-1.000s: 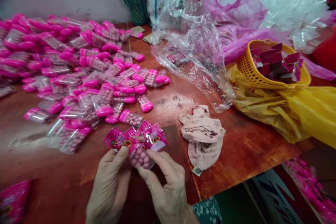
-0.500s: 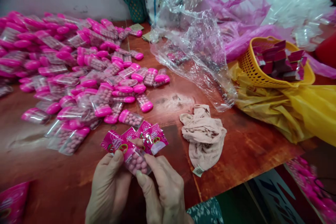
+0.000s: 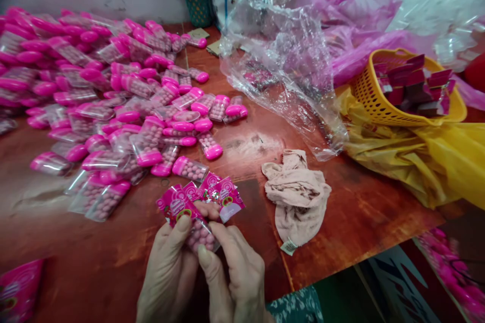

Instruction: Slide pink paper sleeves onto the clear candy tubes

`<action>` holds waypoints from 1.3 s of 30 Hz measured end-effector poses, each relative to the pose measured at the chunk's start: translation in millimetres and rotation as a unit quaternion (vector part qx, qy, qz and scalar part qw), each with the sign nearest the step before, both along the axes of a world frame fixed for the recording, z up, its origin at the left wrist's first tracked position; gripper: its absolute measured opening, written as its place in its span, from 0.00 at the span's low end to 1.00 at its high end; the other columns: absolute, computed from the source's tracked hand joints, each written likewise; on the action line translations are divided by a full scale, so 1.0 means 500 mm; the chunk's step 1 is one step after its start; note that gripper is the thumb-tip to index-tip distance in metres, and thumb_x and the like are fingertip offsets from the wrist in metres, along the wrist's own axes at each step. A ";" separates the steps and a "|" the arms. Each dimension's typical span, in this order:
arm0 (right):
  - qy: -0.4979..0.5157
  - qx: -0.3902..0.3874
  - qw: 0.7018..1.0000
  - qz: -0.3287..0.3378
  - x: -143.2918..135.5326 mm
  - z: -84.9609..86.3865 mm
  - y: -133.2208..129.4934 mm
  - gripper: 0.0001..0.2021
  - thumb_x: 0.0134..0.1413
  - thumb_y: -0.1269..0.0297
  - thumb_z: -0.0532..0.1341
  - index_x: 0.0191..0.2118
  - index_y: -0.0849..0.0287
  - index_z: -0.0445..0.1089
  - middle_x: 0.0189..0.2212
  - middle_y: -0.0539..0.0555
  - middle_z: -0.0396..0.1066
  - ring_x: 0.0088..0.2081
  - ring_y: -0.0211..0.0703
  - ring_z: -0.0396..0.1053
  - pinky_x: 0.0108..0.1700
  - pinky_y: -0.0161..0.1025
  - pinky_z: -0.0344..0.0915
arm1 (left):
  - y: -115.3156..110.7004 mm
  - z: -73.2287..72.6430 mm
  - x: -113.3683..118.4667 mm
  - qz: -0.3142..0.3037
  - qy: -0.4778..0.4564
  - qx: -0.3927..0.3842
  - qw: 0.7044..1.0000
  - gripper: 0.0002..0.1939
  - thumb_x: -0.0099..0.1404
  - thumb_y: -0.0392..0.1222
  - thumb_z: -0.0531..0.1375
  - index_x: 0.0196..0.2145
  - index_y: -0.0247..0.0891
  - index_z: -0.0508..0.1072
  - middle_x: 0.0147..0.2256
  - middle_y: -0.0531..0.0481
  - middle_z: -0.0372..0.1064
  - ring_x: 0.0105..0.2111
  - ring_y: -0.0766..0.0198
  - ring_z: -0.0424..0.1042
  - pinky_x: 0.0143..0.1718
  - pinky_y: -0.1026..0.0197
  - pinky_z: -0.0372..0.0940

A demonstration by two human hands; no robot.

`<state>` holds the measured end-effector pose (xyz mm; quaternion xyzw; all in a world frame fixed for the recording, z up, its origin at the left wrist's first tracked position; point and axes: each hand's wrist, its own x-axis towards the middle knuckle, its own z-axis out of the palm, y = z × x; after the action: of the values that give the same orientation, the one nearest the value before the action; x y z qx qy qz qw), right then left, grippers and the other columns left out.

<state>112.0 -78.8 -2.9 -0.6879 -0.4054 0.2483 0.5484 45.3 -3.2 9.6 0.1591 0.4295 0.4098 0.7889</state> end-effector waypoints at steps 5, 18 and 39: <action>0.104 0.009 0.994 0.023 -0.002 0.001 0.013 0.11 0.54 0.67 0.57 0.44 0.58 0.69 0.35 0.55 0.75 0.35 0.44 0.74 0.38 0.36 0.72 | -0.007 0.000 0.006 0.015 -0.005 -0.019 1.000 0.05 0.54 0.38 0.64 0.29 0.34 0.77 0.23 0.49 0.72 0.23 0.66 0.70 0.29 0.64 0.67; 0.239 0.026 0.971 -0.020 0.014 -0.019 0.045 0.10 0.43 0.74 0.65 0.30 0.56 0.63 0.39 0.53 0.75 0.40 0.43 0.74 0.40 0.34 0.72 | -0.015 -0.002 0.023 0.016 -0.021 -0.080 0.996 0.04 0.51 0.39 0.66 0.24 0.35 0.76 0.22 0.53 0.69 0.24 0.69 0.67 0.30 0.68 0.65; -0.041 -0.022 0.991 0.125 0.030 -0.009 0.020 0.04 0.48 0.65 0.64 0.32 0.56 0.69 0.21 0.47 0.73 0.22 0.38 0.72 0.27 0.29 0.70 | -0.038 0.044 -0.254 0.067 0.484 0.109 0.866 0.10 0.49 0.41 0.66 0.31 0.38 0.77 0.39 0.44 0.72 0.45 0.50 0.66 0.45 0.55 0.60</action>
<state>127.2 -68.6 -7.1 -0.6531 -0.5045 0.2954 0.4813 -82.0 -22.2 31.5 0.3933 0.7196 0.3777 0.4300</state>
